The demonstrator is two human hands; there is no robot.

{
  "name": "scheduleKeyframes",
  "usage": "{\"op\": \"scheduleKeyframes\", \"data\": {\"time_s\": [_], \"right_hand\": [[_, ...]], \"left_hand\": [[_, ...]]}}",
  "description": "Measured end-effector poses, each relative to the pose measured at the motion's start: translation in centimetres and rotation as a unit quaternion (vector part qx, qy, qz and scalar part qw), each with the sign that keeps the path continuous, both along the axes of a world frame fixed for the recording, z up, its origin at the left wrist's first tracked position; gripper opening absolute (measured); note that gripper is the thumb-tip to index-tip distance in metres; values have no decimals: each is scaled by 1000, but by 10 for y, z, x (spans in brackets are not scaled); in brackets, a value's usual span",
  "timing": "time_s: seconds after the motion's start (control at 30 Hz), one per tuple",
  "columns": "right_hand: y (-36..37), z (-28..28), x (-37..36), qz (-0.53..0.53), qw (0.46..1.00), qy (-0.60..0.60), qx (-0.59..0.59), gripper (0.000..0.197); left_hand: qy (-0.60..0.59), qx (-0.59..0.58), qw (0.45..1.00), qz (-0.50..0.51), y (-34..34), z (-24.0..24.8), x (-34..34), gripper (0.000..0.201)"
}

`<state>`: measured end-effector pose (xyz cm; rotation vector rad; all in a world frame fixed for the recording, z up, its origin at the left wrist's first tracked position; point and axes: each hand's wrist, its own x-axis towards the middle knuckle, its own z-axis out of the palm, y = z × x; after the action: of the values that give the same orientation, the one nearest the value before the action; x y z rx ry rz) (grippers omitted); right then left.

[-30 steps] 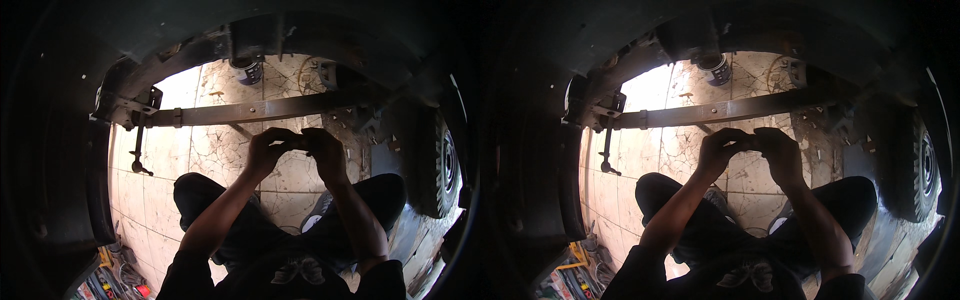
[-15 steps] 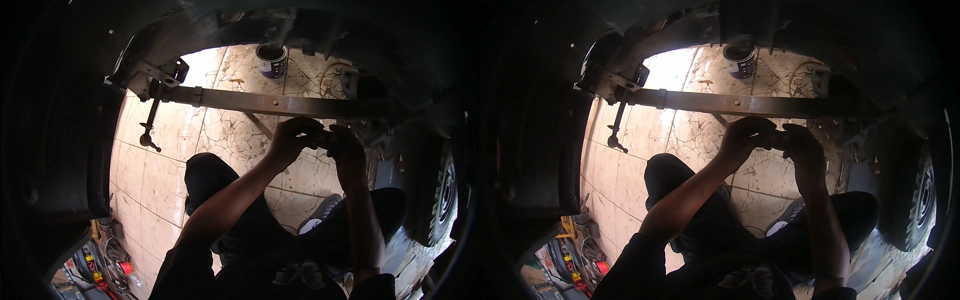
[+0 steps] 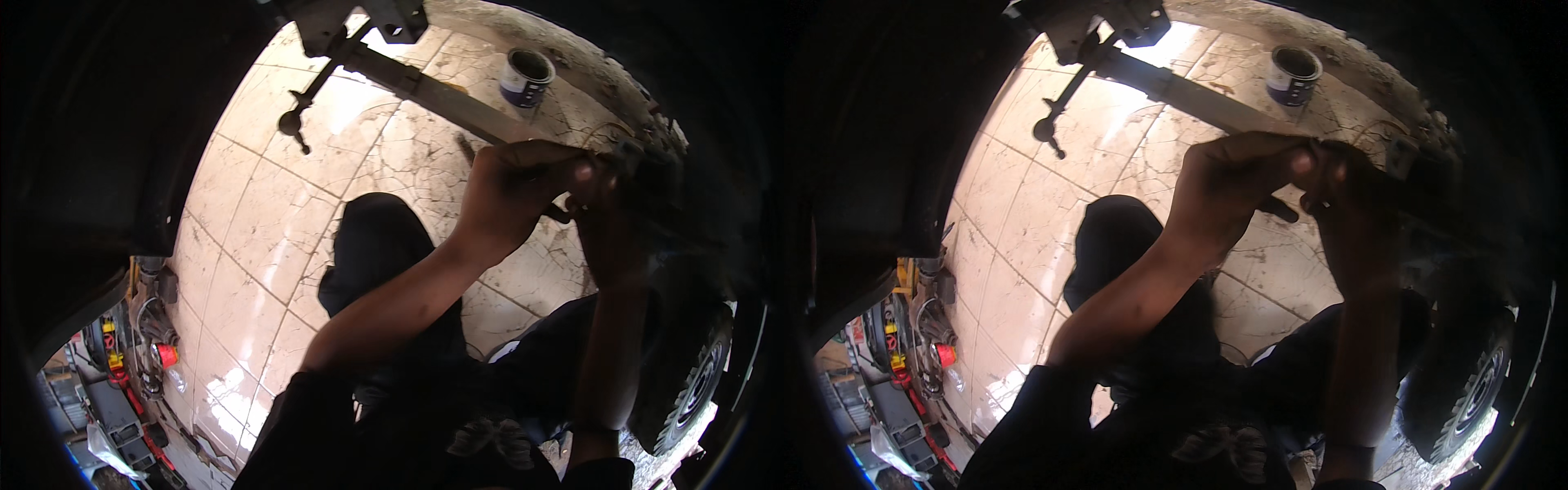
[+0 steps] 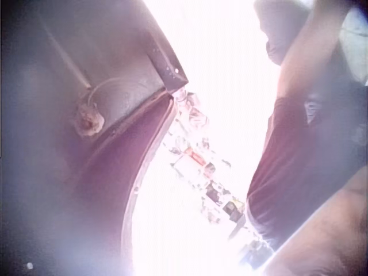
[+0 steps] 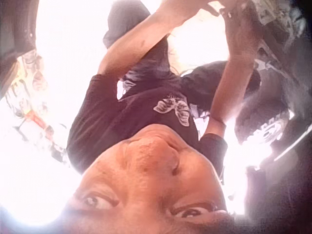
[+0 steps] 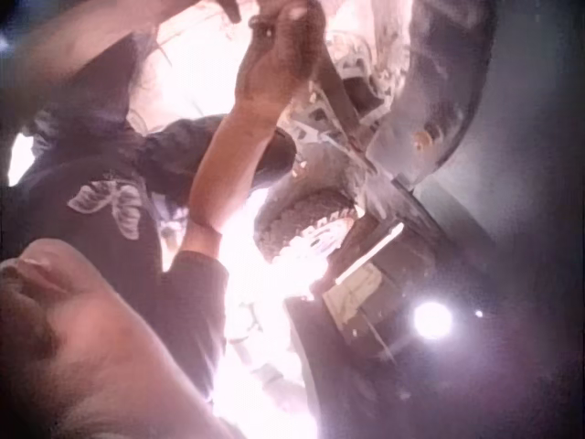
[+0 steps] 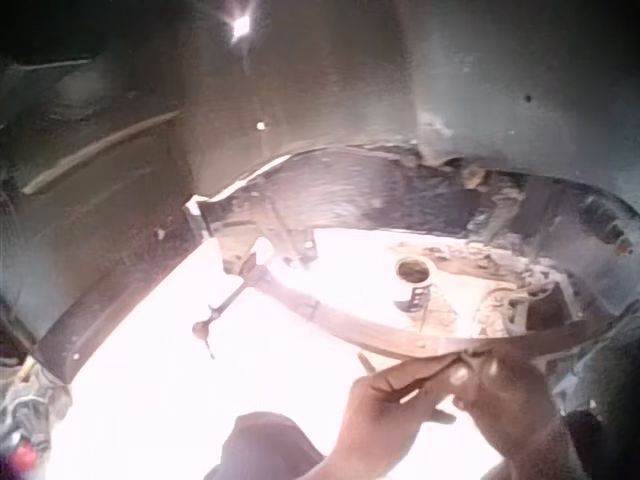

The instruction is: The person sits beneath a vehicle and uses a small metal file to smooth the surface of a horizontal metal bar. They repeatedly rub the file along the bar, pause to inspect the surface, and continue filing different sections of the same component.

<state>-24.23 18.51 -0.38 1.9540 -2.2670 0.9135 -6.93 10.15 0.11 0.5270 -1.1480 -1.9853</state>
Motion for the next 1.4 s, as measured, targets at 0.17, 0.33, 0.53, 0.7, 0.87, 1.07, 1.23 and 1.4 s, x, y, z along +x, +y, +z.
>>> {"op": "scheduleKeyframes", "data": {"time_s": [0.17,0.33,0.53,0.7,0.87,1.07,1.23,1.4], "right_hand": [[-21,55,51,51,865,-495,-61,37],[-54,43,91,153,814,-541,-145,37],[-130,14,111,325,647,-690,6,26],[-152,7,145,358,594,-707,135,27],[-161,5,184,339,526,-777,70,30],[-190,-3,173,192,640,-744,23,35],[-194,-6,162,84,600,-794,55,39],[-191,-13,149,74,594,-796,87,43]], "left_hand": [[26,-62,995,72,0,31,35,26],[108,-1,993,55,4,33,66,42],[2,76,968,238,-9,31,82,48],[-68,90,913,393,-10,26,112,29],[-250,-124,865,417,-44,28,146,27],[-446,-271,800,297,-111,30,156,35],[-634,-425,567,310,-176,14,149,63],[-711,-411,449,352,-216,-68,176,67]]}}
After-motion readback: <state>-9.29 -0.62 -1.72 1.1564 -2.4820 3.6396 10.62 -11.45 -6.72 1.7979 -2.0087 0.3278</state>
